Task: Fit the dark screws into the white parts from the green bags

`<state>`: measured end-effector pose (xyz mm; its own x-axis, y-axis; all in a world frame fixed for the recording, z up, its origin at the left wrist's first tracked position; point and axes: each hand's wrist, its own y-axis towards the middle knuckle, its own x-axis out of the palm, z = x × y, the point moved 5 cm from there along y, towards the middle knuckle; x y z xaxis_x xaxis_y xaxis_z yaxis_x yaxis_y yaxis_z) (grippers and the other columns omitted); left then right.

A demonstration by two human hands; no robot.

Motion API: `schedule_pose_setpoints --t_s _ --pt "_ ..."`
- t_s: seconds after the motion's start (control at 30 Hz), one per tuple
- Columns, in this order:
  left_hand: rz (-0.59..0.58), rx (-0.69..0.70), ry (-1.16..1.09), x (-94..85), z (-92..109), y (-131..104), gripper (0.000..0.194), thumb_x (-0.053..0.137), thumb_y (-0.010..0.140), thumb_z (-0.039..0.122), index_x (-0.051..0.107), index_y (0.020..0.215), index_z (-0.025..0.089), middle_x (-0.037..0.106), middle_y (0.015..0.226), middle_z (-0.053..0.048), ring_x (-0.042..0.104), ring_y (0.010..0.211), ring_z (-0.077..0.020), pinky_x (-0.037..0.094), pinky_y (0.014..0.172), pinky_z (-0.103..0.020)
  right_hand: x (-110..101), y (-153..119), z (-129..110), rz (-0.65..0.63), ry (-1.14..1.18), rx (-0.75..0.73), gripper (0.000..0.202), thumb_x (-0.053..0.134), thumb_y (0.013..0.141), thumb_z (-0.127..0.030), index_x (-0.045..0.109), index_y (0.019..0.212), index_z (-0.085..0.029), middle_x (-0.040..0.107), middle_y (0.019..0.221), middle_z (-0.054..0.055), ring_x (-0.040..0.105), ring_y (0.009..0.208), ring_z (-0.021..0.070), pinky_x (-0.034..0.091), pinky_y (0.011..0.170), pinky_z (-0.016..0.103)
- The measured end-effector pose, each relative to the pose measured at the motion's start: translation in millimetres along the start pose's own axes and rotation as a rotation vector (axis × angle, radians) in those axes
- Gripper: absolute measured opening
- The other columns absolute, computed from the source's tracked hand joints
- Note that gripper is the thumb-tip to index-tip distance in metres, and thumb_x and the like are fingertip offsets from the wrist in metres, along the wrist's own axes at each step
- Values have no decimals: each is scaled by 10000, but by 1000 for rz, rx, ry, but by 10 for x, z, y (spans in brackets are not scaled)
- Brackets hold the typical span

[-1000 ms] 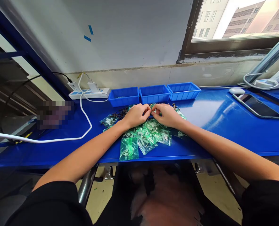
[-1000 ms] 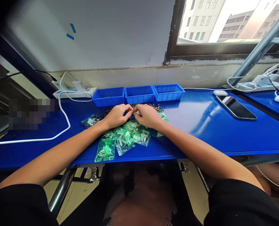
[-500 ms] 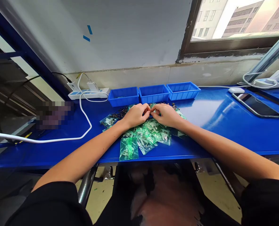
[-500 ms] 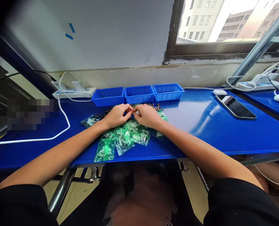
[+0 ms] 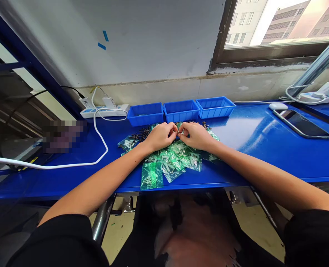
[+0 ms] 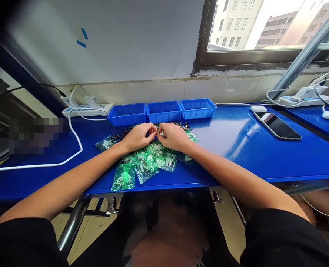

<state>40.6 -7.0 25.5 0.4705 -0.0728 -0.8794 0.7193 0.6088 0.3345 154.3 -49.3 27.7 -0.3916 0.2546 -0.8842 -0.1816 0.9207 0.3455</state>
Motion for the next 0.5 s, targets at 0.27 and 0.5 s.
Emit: schedule_pose_setpoints --t_s 0.27,0.5 --pt "7 -17 5 -5 -6 -2 68 511 813 234 552 827 180 642 728 -30 588 740 -193 425 668 -313 10 -5 17 9 8 -3 76 572 760 -155 554 832 -172 596 693 13 535 682 161 329 609 255" --pt "-4 -32 25 -8 -8 0 68 516 812 237 552 809 180 648 728 -32 581 739 -197 421 668 -317 4 -7 10 7 0 5 72 573 766 -154 552 833 -166 597 695 14 537 685 161 333 612 256"
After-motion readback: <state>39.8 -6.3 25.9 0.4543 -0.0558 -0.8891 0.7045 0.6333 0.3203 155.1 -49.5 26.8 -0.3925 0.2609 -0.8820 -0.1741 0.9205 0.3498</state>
